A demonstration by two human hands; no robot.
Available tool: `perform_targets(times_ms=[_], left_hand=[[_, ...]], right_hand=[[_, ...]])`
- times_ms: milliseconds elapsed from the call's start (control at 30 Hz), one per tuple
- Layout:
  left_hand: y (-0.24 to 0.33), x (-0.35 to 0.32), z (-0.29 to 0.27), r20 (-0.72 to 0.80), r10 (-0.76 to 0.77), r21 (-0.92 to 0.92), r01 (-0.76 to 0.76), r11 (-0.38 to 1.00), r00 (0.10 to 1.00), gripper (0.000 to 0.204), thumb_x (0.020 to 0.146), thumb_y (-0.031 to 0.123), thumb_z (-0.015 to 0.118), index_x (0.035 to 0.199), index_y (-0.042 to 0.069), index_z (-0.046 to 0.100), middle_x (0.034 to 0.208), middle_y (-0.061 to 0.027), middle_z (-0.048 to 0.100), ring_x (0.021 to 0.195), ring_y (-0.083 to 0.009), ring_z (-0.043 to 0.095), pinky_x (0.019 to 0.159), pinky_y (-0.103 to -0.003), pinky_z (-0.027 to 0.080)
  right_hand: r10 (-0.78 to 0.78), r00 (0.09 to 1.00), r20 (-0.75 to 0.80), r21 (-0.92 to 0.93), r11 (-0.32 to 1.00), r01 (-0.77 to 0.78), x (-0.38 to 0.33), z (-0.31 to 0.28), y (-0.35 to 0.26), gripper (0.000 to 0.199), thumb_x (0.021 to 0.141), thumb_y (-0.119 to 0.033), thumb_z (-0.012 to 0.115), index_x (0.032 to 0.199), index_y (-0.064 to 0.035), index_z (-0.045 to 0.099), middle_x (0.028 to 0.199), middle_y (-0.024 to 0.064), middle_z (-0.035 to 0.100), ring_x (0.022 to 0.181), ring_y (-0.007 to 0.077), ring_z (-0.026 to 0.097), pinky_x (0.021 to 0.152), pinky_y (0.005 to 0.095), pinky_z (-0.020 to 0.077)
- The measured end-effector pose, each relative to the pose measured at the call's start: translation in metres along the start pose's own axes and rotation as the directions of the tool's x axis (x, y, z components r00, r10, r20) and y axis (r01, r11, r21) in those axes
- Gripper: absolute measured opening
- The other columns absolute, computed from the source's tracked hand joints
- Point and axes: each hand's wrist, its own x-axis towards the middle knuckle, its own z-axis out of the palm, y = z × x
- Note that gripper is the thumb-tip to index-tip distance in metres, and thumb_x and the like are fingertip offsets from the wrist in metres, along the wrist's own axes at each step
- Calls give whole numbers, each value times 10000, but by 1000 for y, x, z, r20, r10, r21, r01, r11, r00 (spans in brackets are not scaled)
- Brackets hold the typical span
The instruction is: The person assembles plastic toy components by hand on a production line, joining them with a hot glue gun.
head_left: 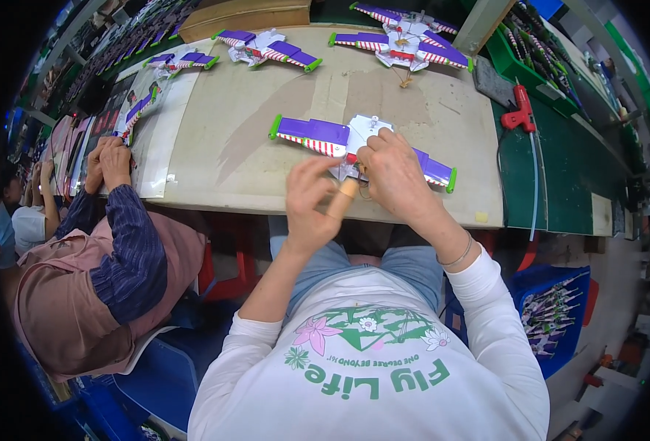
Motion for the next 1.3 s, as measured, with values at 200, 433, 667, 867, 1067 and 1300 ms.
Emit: perform_targets(times_ms=[200,433,667,867,1067,1300], left_hand=[[-18,45,-14,-101,-30,72,38,997,994,202,832,191,702,857,11,615,1102,-145,660,1052,-307,579,943,-400,385],[-36,72,-13,145,66,349,-113,930,987,498,841,409,699,1104,-1,598,1048,-166,650,1046,-322,586,1015,-468,343],[-57,85,-45,464,120,447,-349,824,878,757,740,606,709,1214,29,586,982,-164,645,984,-329,613,945,-463,415],[-62,76,-71,447,-152,167,85,982,881,609,658,386,862,1125,36,690,971,-170,691,901,-299,683,785,-366,529],[-98,155,-68,116,-423,-48,431,901,898,606,824,272,787,1277,-66,569,1025,-111,685,933,-124,603,830,-289,496],[-189,270,-35,-205,-446,509,484,712,871,765,826,610,630,1348,60,529,1182,-252,639,1115,-407,604,930,-486,458]], right_hand=[[-73,997,41,-56,996,75,8,1,-2,95,590,2,685,681,2,658,741,146,630,842,313,590,776,402,462],[28,985,169,268,961,-73,-4,-6,23,121,739,-77,713,829,-10,666,780,130,644,764,285,606,722,395,487],[377,923,-79,501,815,-290,0,-44,98,288,800,-101,707,1064,4,658,947,133,675,867,205,634,804,334,506],[356,908,-220,-256,877,-406,42,-30,204,541,730,-4,651,1256,-16,523,1265,189,540,1204,357,484,980,462,409],[251,963,-96,-401,876,-268,61,-11,254,564,712,38,612,1259,11,478,1145,233,567,1150,383,512,965,460,397],[352,934,66,-194,922,-334,6,-16,178,291,769,38,532,1055,41,482,941,252,608,873,413,628,756,504,512]])
